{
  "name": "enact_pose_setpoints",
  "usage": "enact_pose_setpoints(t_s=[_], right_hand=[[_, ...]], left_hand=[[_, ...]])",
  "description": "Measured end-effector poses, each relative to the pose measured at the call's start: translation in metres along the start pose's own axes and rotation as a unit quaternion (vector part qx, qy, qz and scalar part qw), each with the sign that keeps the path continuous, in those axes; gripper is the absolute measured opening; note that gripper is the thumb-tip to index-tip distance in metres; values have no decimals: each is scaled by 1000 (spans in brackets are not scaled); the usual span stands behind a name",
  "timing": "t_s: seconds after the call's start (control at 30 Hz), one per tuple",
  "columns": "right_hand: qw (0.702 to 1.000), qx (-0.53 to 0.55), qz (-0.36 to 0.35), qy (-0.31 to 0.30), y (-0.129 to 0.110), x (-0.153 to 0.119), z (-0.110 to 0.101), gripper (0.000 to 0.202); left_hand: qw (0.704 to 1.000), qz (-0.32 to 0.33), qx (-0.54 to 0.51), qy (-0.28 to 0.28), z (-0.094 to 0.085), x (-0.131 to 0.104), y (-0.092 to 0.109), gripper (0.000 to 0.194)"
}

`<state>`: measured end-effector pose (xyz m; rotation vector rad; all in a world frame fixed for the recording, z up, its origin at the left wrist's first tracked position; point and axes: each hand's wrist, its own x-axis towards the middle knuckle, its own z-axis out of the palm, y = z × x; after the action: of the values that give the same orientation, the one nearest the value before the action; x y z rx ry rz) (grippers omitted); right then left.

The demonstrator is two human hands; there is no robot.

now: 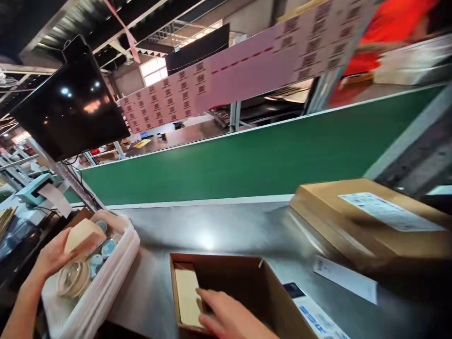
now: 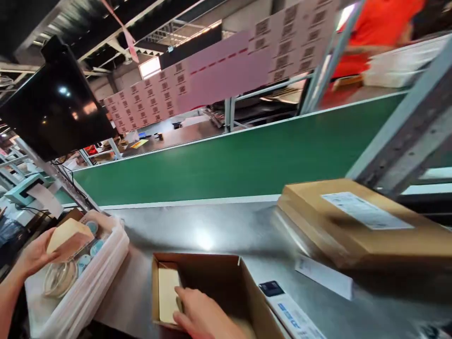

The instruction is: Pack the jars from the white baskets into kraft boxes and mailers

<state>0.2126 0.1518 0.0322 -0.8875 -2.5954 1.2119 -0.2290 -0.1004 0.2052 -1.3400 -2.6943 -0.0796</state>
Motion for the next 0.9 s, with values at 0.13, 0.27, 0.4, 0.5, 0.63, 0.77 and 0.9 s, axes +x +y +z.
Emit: enact_pose_setpoints(t_s=[0.13, 0.27, 0.4, 0.5, 0.63, 0.77, 0.9], right_hand=[[989, -10, -144, -9, -34, -14, -35, 55], [915, -73, -385, 99, -94, -26, -71, 91], [909, -165, -365, 114, -116, -35, -96, 86], [953, -197, -191, 130, -88, -54, -111, 81], [952, -232, 76, 183, -39, -77, -105, 71], [936, -270, 184, 133, -34, -69, -75, 67], [925, -311, 192, 100, -41, -46, -52, 59]], left_hand=[[991, 68, 15, 116, -38, -50, 43, 73], [939, 307, -18, 155, -50, -82, 157, 69], [920, 360, -154, -5, -42, -75, 242, 48], [924, 279, -260, 36, -6, -61, 257, 63], [924, -3, -378, 52, 100, -65, 268, 80], [821, -125, -522, -195, 199, -86, 303, 83], [731, -211, -622, -185, 220, -91, 323, 86]])
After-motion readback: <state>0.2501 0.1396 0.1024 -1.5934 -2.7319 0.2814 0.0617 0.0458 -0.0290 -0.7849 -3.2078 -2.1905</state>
